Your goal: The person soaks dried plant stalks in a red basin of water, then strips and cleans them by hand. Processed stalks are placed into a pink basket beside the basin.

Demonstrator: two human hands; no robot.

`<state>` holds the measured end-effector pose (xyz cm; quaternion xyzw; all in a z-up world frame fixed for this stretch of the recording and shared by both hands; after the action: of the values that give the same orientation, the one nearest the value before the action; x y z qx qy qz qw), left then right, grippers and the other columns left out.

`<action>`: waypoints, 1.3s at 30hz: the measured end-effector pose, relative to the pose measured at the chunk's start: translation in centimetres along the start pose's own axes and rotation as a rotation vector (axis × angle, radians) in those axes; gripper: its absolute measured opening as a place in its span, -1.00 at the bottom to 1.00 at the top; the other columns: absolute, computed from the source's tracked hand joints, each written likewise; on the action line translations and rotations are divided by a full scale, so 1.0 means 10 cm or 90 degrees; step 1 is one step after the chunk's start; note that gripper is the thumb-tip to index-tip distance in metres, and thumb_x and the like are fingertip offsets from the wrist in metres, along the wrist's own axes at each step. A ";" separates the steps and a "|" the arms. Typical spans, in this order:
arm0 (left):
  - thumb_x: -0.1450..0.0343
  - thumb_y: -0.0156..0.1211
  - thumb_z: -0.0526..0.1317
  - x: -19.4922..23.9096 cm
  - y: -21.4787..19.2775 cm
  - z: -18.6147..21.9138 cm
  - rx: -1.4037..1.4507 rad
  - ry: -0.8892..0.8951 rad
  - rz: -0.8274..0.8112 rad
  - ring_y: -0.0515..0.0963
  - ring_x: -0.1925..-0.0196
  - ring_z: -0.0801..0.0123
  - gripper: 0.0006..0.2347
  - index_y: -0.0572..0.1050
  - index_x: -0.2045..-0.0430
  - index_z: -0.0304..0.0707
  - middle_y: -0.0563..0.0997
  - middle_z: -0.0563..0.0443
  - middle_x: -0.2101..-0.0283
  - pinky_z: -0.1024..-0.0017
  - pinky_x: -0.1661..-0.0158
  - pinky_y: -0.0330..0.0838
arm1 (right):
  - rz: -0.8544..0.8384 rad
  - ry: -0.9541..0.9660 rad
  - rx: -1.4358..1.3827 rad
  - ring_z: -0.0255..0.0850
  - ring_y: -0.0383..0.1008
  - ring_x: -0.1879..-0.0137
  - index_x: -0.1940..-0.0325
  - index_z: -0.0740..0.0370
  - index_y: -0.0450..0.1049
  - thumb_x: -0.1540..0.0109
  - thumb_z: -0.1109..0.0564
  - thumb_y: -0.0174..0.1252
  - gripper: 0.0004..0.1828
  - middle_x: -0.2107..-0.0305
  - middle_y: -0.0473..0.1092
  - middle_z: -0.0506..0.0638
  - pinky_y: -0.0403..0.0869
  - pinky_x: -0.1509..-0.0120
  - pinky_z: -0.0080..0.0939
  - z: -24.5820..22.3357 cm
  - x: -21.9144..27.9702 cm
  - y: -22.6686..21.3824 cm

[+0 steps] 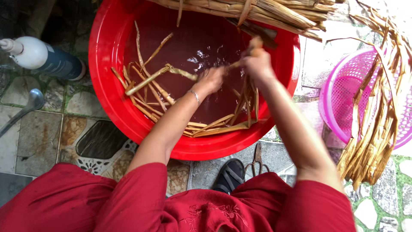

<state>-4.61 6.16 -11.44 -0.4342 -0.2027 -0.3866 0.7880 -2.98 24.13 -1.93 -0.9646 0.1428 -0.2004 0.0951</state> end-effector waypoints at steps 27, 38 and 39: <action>-0.54 0.05 -0.16 1.15 -0.59 0.45 0.526 0.238 0.025 0.59 0.23 0.40 -0.75 0.45 -0.03 -0.31 0.64 -0.04 0.20 0.44 0.20 0.55 | 0.002 -0.027 -0.381 -0.33 0.42 0.37 0.17 0.18 0.51 -0.25 0.07 0.32 -0.82 0.42 0.46 -0.09 0.44 0.28 -0.23 -0.72 0.67 0.15; -0.48 0.34 -0.05 1.26 -0.36 1.64 0.622 0.550 -0.205 0.62 0.08 0.24 -0.61 0.44 0.01 -0.42 0.60 -0.13 0.15 0.27 0.03 0.57 | -0.028 -0.195 -0.311 -0.37 0.57 0.20 0.12 0.10 0.47 -0.31 -0.11 0.17 -0.74 0.36 0.54 -0.12 0.60 0.02 -0.30 -1.47 0.93 -0.20; -0.52 0.31 -0.06 1.26 -0.21 1.66 0.671 0.494 -0.269 0.68 0.18 0.22 -0.65 0.49 0.08 -0.47 0.64 -0.15 0.26 0.28 0.10 0.61 | -0.020 -0.188 -0.329 -0.33 0.53 0.33 0.13 0.06 0.44 -0.30 -0.12 0.17 -0.75 0.44 0.49 -0.12 0.61 0.16 -0.25 -1.45 0.90 -0.30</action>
<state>1.77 13.98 6.89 0.2258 -0.1475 -0.5095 0.8171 -0.39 22.31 15.08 -0.9777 0.1587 -0.0160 -0.1369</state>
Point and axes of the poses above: each hand's wrist, its own x-axis away from the middle knuckle, its own y-axis out of the palm, z = x × y, the point moved 8 cm from there along -x, towards the middle knuckle
